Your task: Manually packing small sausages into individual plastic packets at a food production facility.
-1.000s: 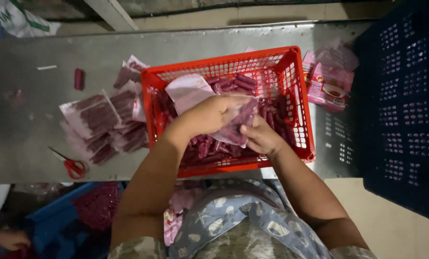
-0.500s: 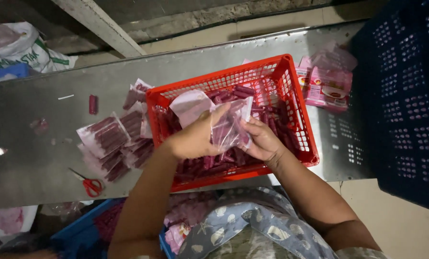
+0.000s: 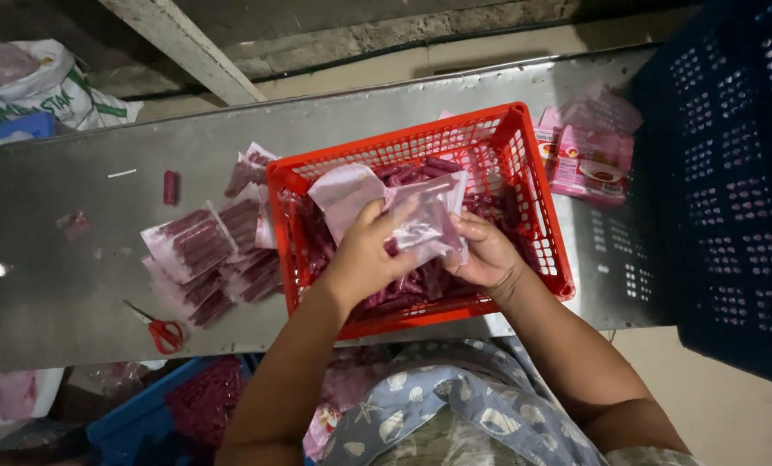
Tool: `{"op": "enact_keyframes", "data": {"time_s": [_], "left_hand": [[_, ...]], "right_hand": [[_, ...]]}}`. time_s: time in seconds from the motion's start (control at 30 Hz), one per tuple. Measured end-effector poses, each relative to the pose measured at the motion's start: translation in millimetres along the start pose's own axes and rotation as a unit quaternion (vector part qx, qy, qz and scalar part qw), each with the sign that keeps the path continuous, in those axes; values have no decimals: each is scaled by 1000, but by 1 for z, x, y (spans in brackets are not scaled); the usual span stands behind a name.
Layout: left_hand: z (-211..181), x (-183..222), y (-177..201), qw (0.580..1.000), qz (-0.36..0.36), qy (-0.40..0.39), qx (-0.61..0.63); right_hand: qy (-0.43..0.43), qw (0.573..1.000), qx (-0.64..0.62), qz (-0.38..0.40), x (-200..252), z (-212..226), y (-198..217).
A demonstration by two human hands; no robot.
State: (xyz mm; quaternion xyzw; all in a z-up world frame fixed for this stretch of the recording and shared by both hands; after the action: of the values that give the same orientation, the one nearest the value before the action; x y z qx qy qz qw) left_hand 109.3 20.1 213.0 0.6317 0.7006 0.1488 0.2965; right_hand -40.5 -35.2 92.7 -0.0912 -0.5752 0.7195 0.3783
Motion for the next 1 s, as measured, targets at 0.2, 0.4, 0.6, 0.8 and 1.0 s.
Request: {"op": "enact_keyframes", "data": {"time_s": [0.2, 0.4, 0.6, 0.8, 1.0], "left_hand": [[41, -2, -2, 987, 19, 83, 137], [20, -10, 13, 987, 73, 62, 129], [10, -19, 24, 991, 113, 16, 70], [18, -14, 39, 984, 120, 83, 104], [34, -2, 17, 982, 99, 107, 120]], "right_hand": [[34, 990, 137, 1, 1, 10, -17], [44, 987, 141, 69, 11, 11, -28], [54, 984, 100, 139, 9, 2, -60], [72, 986, 103, 109, -3, -10, -5], [74, 986, 137, 53, -5, -1, -28]]}}
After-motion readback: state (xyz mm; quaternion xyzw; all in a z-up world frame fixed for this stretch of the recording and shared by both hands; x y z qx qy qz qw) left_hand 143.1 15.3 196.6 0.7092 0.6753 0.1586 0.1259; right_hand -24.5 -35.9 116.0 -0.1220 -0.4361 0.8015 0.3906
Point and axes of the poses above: each hand's wrist, its own x-axis away from the middle knuckle, its own y-axis out of the back of the hand, z = x × y, the point moved 6 cm from there along -x, towards the middle knuckle, and after that the axes turned 4 degrees about y, right-handed, at the moved point
